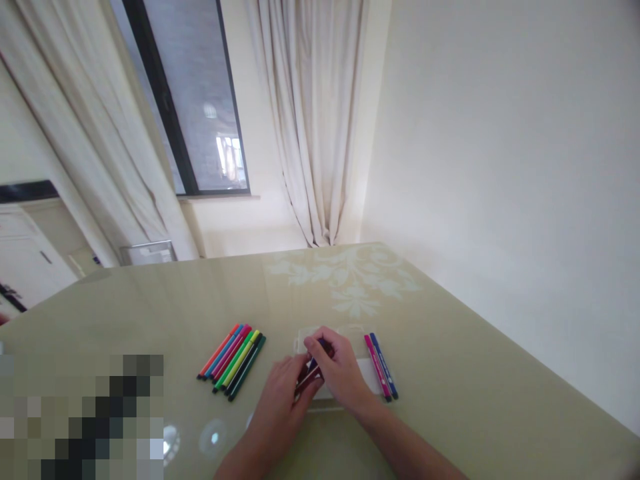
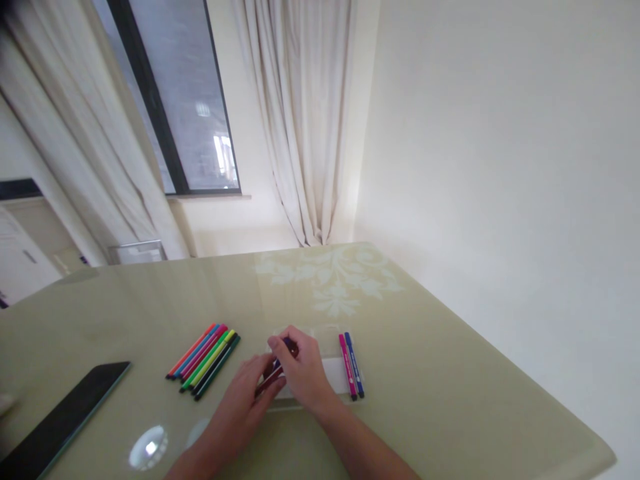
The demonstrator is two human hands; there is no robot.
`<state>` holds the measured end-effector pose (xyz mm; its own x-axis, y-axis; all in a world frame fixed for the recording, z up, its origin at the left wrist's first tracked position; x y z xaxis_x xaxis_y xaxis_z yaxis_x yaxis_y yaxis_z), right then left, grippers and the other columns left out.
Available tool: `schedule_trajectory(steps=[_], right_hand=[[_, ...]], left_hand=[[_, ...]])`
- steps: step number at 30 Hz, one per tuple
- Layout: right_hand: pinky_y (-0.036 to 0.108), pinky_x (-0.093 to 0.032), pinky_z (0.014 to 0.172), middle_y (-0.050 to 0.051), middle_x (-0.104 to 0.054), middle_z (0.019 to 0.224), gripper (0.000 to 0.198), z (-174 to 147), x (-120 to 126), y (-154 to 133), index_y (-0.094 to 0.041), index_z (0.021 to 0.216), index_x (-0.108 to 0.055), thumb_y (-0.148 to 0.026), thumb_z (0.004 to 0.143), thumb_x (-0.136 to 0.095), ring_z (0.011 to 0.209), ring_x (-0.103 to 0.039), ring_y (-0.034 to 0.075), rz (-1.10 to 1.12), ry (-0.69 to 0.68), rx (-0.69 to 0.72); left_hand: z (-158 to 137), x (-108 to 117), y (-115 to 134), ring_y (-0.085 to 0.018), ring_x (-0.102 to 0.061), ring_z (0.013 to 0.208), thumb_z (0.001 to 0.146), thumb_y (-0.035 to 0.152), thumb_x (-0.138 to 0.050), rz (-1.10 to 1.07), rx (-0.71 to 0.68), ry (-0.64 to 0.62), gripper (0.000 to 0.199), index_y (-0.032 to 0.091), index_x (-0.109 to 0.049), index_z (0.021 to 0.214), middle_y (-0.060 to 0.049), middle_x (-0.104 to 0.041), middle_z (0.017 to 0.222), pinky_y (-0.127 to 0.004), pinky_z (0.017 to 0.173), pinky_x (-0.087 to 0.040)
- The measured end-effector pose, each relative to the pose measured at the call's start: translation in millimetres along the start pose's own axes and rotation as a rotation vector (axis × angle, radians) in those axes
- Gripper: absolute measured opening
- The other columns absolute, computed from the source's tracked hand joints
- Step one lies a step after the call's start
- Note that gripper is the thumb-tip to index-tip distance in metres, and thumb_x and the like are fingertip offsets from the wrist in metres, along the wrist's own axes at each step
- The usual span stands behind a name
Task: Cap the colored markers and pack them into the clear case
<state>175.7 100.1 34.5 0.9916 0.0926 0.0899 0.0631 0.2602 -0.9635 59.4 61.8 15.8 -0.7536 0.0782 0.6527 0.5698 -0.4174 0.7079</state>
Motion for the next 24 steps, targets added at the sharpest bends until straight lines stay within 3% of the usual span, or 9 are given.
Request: schedule_trajectory(steps=[5,10,15,20,24], right_hand=[[0.025,-0.04,0.053,-0.001,-0.057,0.068,0.043,7,9,-2,-0.02,0.086,-0.067,-0.059,0.098,-0.054,0.058,-0.051,0.014,0.071,-0.03,0.033],[0.027,-0.042,0.06,0.004,-0.067,0.083,0.049,24,60,0,-0.021,0.093,-0.07,-0.063,0.099,-0.046,0.065,-0.054,0.016,-0.088,0.206,0.071],[0.03,-0.039,0.065,0.005,-0.066,0.072,0.053,32,108,14,-0.022,0.083,-0.067,-0.067,0.097,-0.045,0.069,-0.057,0.021,-0.363,0.394,0.075],[0.031,-0.035,0.067,0.004,-0.063,0.071,0.05,33,122,13,-0.023,0.072,-0.058,-0.059,0.101,-0.039,0.068,-0.055,0.021,-0.646,0.393,0.1],[0.033,-0.036,0.071,0.005,-0.062,0.072,0.04,24,124,16,-0.024,0.068,-0.054,-0.045,0.1,-0.044,0.072,-0.056,0.022,-0.924,0.296,0.025]], left_hand=[[3,5,-11,-0.025,-0.066,0.112,0.105,0.045,-0.04,-0.054,0.038,0.057,0.034,0.025,-0.06,0.123,-0.01,-0.071,0.119,-0.038,0.096,-0.052],[8,33,-35,-0.027,-0.069,0.101,0.106,0.046,-0.03,0.137,0.195,0.157,0.038,0.022,-0.057,0.116,-0.011,-0.071,0.11,-0.04,0.086,-0.053],[9,48,-58,-0.027,-0.069,0.097,0.104,0.033,-0.033,0.484,0.277,0.17,0.025,0.022,-0.055,0.103,-0.01,-0.071,0.102,-0.037,0.082,-0.049],[7,53,-61,-0.028,-0.067,0.103,0.102,0.031,-0.044,0.658,0.273,0.154,0.017,0.02,-0.057,0.103,-0.01,-0.07,0.104,-0.037,0.088,-0.047],[5,54,-62,-0.027,-0.067,0.104,0.101,0.034,-0.047,0.711,0.315,0.126,0.019,0.02,-0.059,0.103,-0.009,-0.07,0.104,-0.036,0.089,-0.046]])
Point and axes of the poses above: each hand's wrist, its own z-axis towards the middle knuckle, its own x-axis out of the back of the hand, y = z × x, the point moved 8 cm from there along z, towards the middle knuckle
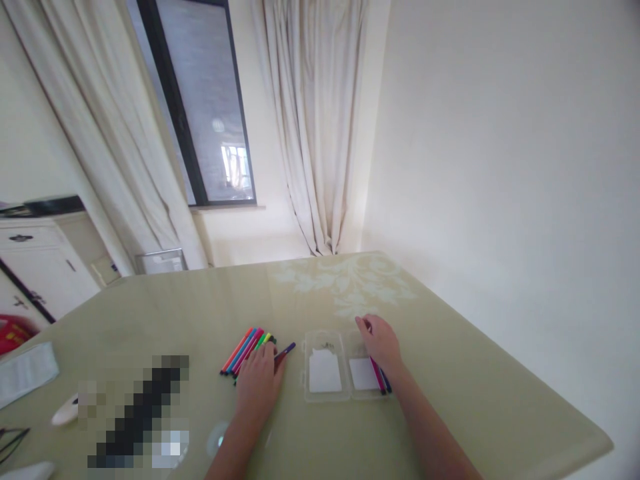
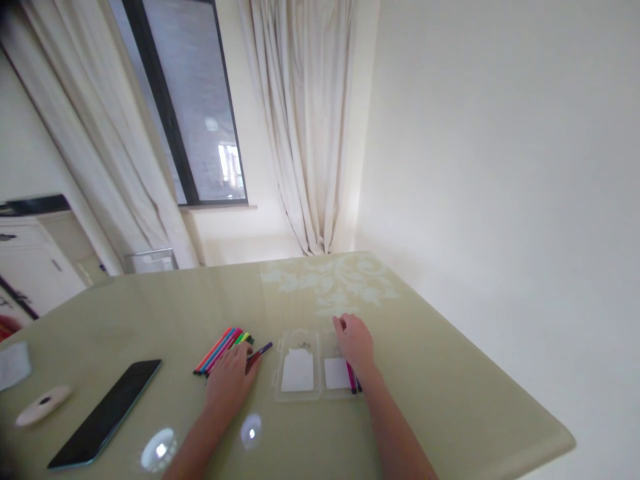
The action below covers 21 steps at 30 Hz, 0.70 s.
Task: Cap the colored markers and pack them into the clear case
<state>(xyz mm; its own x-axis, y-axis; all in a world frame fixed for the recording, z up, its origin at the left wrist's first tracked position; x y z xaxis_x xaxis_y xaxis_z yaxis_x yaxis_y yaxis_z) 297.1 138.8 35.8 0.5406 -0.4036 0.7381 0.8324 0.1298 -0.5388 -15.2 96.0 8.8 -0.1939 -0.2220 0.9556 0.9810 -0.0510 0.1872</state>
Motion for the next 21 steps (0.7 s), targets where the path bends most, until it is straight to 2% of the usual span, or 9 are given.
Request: schedule_trajectory(steps=[3,8,16,21], right_hand=[[0.035,-0.04,0.078,0.008,-0.067,0.081,0.028,-16,-2,3,-0.023,0.073,-0.061,-0.034,0.096,-0.05,0.083,-0.06,0.026,-0.137,-0.074,0.05],[0.035,-0.043,0.088,0.01,-0.067,0.098,0.015,-40,-2,1,-0.023,0.089,-0.067,-0.023,0.094,-0.053,0.098,-0.06,0.027,-0.199,-0.064,0.079],[0.036,-0.042,0.096,0.01,-0.069,0.107,0.022,-37,-7,-3,-0.022,0.102,-0.071,-0.021,0.097,-0.049,0.106,-0.057,0.028,-0.207,-0.048,0.041],[0.036,-0.042,0.094,0.01,-0.07,0.105,0.023,-36,-8,3,-0.022,0.1,-0.071,-0.024,0.098,-0.048,0.105,-0.056,0.027,-0.18,-0.07,0.012]], left_hand=[[0,1,0,-0.029,-0.065,0.105,0.101,0.041,-0.048,0.013,0.007,0.0,0.025,0.019,-0.061,0.104,-0.01,-0.07,0.106,-0.038,0.089,-0.046],[-1,5,0,-0.027,-0.065,0.107,0.099,0.043,-0.052,-0.001,0.016,0.011,0.026,0.02,-0.061,0.107,-0.01,-0.069,0.112,-0.036,0.091,-0.047],[-5,9,8,-0.024,-0.066,0.097,0.098,0.03,-0.049,0.024,0.006,0.019,0.015,0.021,-0.059,0.1,-0.008,-0.066,0.104,-0.032,0.084,-0.047],[-7,6,9,-0.025,-0.065,0.098,0.095,0.025,-0.05,0.04,0.002,0.027,0.012,0.021,-0.061,0.101,-0.008,-0.066,0.105,-0.033,0.085,-0.047]])
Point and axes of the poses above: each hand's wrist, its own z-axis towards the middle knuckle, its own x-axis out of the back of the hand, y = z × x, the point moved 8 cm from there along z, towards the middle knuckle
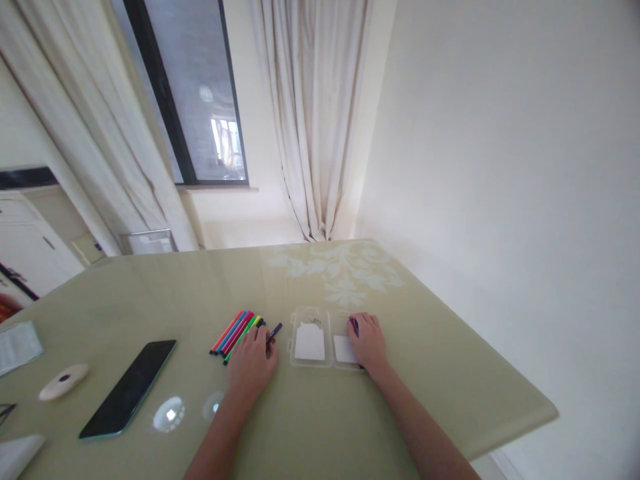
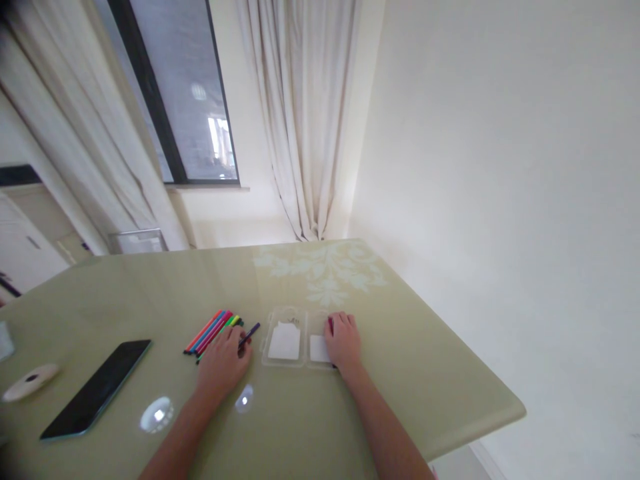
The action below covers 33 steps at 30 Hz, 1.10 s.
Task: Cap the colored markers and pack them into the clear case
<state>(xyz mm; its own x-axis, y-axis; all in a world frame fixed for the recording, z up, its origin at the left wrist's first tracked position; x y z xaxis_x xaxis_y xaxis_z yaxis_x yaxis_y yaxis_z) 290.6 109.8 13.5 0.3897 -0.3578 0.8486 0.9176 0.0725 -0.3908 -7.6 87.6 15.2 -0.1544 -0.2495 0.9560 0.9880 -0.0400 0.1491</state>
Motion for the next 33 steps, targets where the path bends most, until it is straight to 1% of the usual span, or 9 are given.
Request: schedule_trajectory(steps=[10,12,14,17,20,25,28,30,33], right_hand=[[0.036,-0.042,0.094,0.01,-0.071,0.105,0.022,15,-9,-17,-0.02,0.098,-0.07,-0.023,0.1,-0.048,0.106,-0.055,0.027,-0.105,-0.072,0.098],[0.034,-0.041,0.094,0.009,-0.071,0.107,0.021,21,-11,-18,-0.021,0.1,-0.07,-0.023,0.1,-0.049,0.108,-0.055,0.027,-0.101,-0.085,0.101],[0.033,-0.041,0.094,0.009,-0.071,0.107,0.021,26,-13,-19,-0.021,0.1,-0.07,-0.023,0.101,-0.049,0.109,-0.055,0.026,-0.097,-0.091,0.096],[0.032,-0.042,0.093,0.008,-0.071,0.106,0.02,31,-16,-19,-0.021,0.099,-0.07,-0.023,0.1,-0.05,0.108,-0.055,0.025,-0.094,-0.092,0.092],[0.032,-0.041,0.092,0.009,-0.071,0.107,0.019,35,-19,-18,-0.021,0.099,-0.07,-0.022,0.1,-0.051,0.108,-0.055,0.026,-0.092,-0.093,0.083],[0.032,-0.042,0.09,0.008,-0.071,0.106,0.019,38,-21,-18,-0.022,0.097,-0.069,-0.022,0.099,-0.051,0.107,-0.055,0.026,-0.081,-0.1,0.076],[0.033,-0.042,0.088,0.008,-0.07,0.105,0.019,39,-23,-17,-0.022,0.095,-0.069,-0.023,0.099,-0.05,0.108,-0.055,0.026,-0.074,-0.11,0.069],[0.032,-0.042,0.087,0.008,-0.07,0.104,0.02,39,-23,-16,-0.023,0.094,-0.069,-0.024,0.1,-0.05,0.108,-0.055,0.025,-0.066,-0.104,0.071],[0.032,-0.043,0.087,0.007,-0.07,0.103,0.021,39,-25,-14,-0.023,0.093,-0.069,-0.025,0.101,-0.05,0.106,-0.056,0.025,-0.055,-0.092,0.077]], left_hand=[[3,7,-10,-0.028,-0.065,0.1,0.103,0.035,-0.044,0.087,0.019,0.057,0.027,0.02,-0.067,0.099,-0.011,-0.069,0.106,-0.038,0.089,-0.048],[2,13,-11,-0.03,-0.063,0.11,0.102,0.039,-0.045,0.133,0.044,0.115,0.03,0.02,-0.068,0.109,-0.013,-0.068,0.118,-0.042,0.095,-0.046],[-2,15,-11,-0.033,-0.055,0.125,0.102,0.043,-0.045,0.167,0.077,0.182,0.039,0.02,-0.064,0.127,-0.015,-0.061,0.139,-0.047,0.103,-0.042],[-6,6,-15,-0.036,-0.043,0.141,0.1,0.048,-0.047,0.201,0.147,0.187,0.053,0.023,-0.055,0.145,-0.014,-0.047,0.157,-0.056,0.113,-0.032],[-5,-9,-24,-0.037,-0.038,0.145,0.1,0.048,-0.047,0.21,0.202,0.141,0.055,0.025,-0.051,0.15,-0.013,-0.044,0.16,-0.063,0.117,-0.023],[4,-11,-33,-0.034,-0.043,0.143,0.101,0.045,-0.044,0.155,0.144,0.181,0.053,0.022,-0.053,0.149,-0.013,-0.049,0.156,-0.058,0.12,-0.025],[4,-2,-23,-0.032,-0.043,0.145,0.103,0.041,-0.042,0.085,0.041,0.264,0.049,0.02,-0.057,0.145,-0.013,-0.05,0.156,-0.057,0.122,-0.024],[0,-3,0,-0.029,-0.045,0.144,0.103,0.041,-0.042,-0.012,-0.146,0.25,0.047,0.023,-0.058,0.144,-0.011,-0.052,0.155,-0.053,0.122,-0.029],[-13,-14,43,-0.026,-0.047,0.144,0.102,0.048,-0.049,-0.145,-0.473,0.122,0.051,0.031,-0.05,0.15,-0.004,-0.049,0.158,-0.049,0.12,-0.037]])
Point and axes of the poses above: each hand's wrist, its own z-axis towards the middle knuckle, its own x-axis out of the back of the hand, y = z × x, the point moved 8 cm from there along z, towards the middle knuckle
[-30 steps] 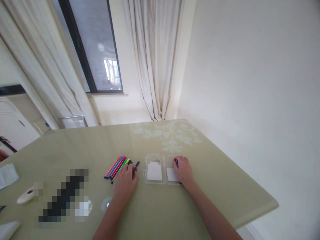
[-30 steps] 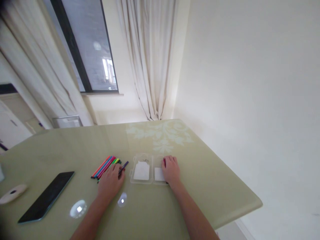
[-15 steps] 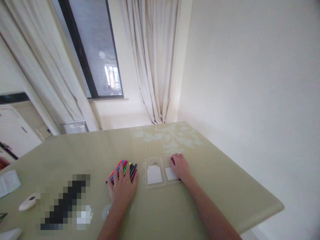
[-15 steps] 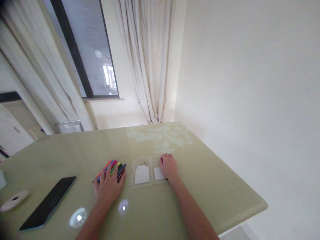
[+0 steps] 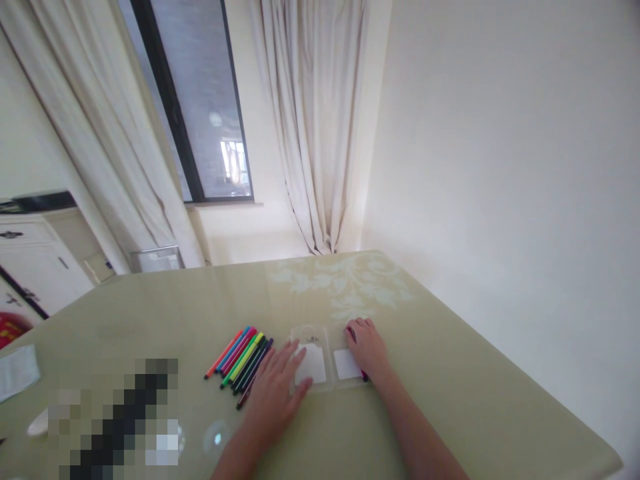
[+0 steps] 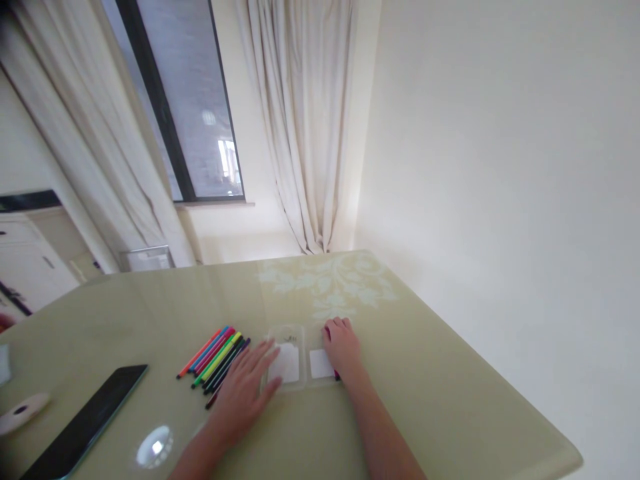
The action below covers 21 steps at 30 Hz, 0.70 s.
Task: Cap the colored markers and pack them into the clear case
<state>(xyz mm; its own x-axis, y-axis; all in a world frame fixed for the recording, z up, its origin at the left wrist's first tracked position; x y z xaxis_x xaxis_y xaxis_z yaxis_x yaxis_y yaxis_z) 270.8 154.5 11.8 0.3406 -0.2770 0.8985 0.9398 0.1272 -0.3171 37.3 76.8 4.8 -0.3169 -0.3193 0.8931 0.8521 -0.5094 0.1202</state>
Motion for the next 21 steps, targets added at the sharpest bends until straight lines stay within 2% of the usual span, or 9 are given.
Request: schedule_trajectory(steps=[2,4,7,12,15,17,21], right_hand=[[0.033,-0.043,0.088,0.007,-0.07,0.102,0.019,1,-1,1,-0.022,0.092,-0.068,-0.024,0.1,-0.051,0.104,-0.056,0.025,-0.002,0.012,0.006],[0.033,-0.043,0.089,0.007,-0.069,0.102,0.018,1,-1,0,-0.022,0.091,-0.067,-0.023,0.099,-0.051,0.103,-0.056,0.025,-0.008,0.031,0.014],[0.034,-0.043,0.089,0.008,-0.068,0.101,0.015,2,-1,-1,-0.023,0.089,-0.065,-0.023,0.098,-0.053,0.102,-0.056,0.026,-0.013,0.046,0.021],[0.036,-0.043,0.087,0.009,-0.066,0.094,0.015,4,0,3,-0.022,0.082,-0.058,-0.03,0.094,-0.057,0.097,-0.057,0.027,0.03,0.085,0.015],[0.034,-0.042,0.08,0.007,-0.064,0.084,0.021,7,6,9,-0.023,0.079,-0.053,-0.037,0.094,-0.055,0.087,-0.058,0.025,0.144,0.15,-0.01],[0.031,-0.04,0.07,0.003,-0.059,0.072,0.03,7,10,15,-0.024,0.075,-0.049,-0.046,0.095,-0.052,0.073,-0.056,0.022,0.242,0.158,-0.045],[0.029,-0.029,0.057,-0.004,-0.042,0.053,0.052,5,22,21,-0.025,0.061,-0.039,-0.063,0.095,-0.044,0.053,-0.042,0.016,0.394,0.135,-0.085]], left_hand=[[0,-10,17,-0.027,-0.047,0.144,0.1,0.052,-0.053,-0.056,-0.085,-0.06,0.054,0.035,-0.047,0.151,-0.002,-0.047,0.159,-0.051,0.119,-0.039],[-1,-19,24,-0.027,-0.049,0.143,0.1,0.053,-0.054,-0.092,-0.099,-0.111,0.054,0.036,-0.047,0.15,-0.002,-0.048,0.158,-0.051,0.117,-0.043],[-1,-25,22,-0.026,-0.051,0.142,0.101,0.052,-0.052,-0.128,-0.068,-0.16,0.053,0.036,-0.048,0.15,-0.002,-0.049,0.157,-0.05,0.116,-0.045],[-1,-26,19,-0.026,-0.048,0.144,0.099,0.05,-0.056,-0.172,-0.03,-0.206,0.053,0.038,-0.048,0.15,-0.001,-0.047,0.159,-0.051,0.118,-0.043],[0,-26,20,-0.026,-0.046,0.145,0.099,0.05,-0.056,-0.186,-0.013,-0.23,0.053,0.038,-0.047,0.151,0.0,-0.046,0.16,-0.051,0.119,-0.041],[0,-25,20,-0.026,-0.046,0.145,0.099,0.05,-0.056,-0.195,-0.007,-0.24,0.054,0.038,-0.048,0.151,0.0,-0.045,0.16,-0.051,0.12,-0.041],[0,-24,20,-0.026,-0.046,0.145,0.099,0.052,-0.056,-0.215,0.007,-0.237,0.054,0.038,-0.049,0.15,0.0,-0.046,0.16,-0.051,0.12,-0.041]])
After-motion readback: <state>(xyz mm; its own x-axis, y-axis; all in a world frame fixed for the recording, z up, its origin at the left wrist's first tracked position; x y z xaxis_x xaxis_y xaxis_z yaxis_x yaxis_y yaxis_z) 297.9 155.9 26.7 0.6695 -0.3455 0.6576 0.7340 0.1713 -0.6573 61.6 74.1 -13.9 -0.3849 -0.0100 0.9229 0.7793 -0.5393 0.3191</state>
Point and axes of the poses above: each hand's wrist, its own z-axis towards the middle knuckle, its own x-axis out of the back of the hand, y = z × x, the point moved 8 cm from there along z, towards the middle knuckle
